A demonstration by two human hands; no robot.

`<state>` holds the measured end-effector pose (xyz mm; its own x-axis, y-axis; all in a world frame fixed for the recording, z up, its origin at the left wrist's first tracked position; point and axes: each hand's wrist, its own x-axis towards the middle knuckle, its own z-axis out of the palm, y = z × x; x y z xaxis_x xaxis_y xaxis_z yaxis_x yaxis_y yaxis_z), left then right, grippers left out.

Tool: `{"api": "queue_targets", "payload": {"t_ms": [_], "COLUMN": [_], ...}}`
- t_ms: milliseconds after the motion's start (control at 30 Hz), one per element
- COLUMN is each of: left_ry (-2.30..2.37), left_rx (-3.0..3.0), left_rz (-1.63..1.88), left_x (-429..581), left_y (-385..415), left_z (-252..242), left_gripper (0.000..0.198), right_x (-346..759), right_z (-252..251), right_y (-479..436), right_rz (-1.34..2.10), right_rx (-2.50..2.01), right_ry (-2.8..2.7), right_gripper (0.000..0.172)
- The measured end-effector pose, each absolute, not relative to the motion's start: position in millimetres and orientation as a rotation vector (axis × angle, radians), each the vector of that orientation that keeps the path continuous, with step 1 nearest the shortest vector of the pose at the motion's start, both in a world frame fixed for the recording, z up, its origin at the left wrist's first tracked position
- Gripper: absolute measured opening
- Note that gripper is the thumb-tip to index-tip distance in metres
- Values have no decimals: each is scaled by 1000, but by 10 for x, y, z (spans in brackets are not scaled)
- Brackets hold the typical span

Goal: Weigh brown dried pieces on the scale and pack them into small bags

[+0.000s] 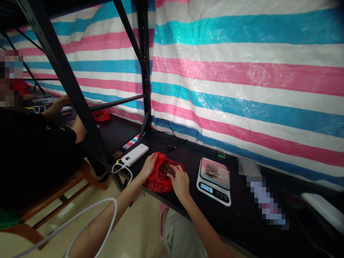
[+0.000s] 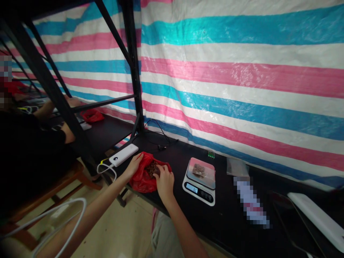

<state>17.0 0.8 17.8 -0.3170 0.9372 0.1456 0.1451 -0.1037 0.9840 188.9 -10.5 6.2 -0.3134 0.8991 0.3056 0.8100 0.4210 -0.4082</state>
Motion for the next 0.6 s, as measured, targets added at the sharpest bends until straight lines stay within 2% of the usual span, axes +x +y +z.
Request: {"api": "queue_targets", "payload": {"t_ms": [200, 600], "left_ry": [1640, 1750], "left_rx": [1521, 1692], "left_rz": [1385, 1260], "left_x": [138, -187], "left_y": [8, 247], "left_z": [449, 590], "left_gripper": [35, 34], "right_x": [1918, 2014], "right_z": [22, 264], "right_y": [-100, -138], "right_rz": [482, 505], "right_rx": [-1300, -913], "right_ry": [-2097, -1924], "right_gripper": [34, 39]}}
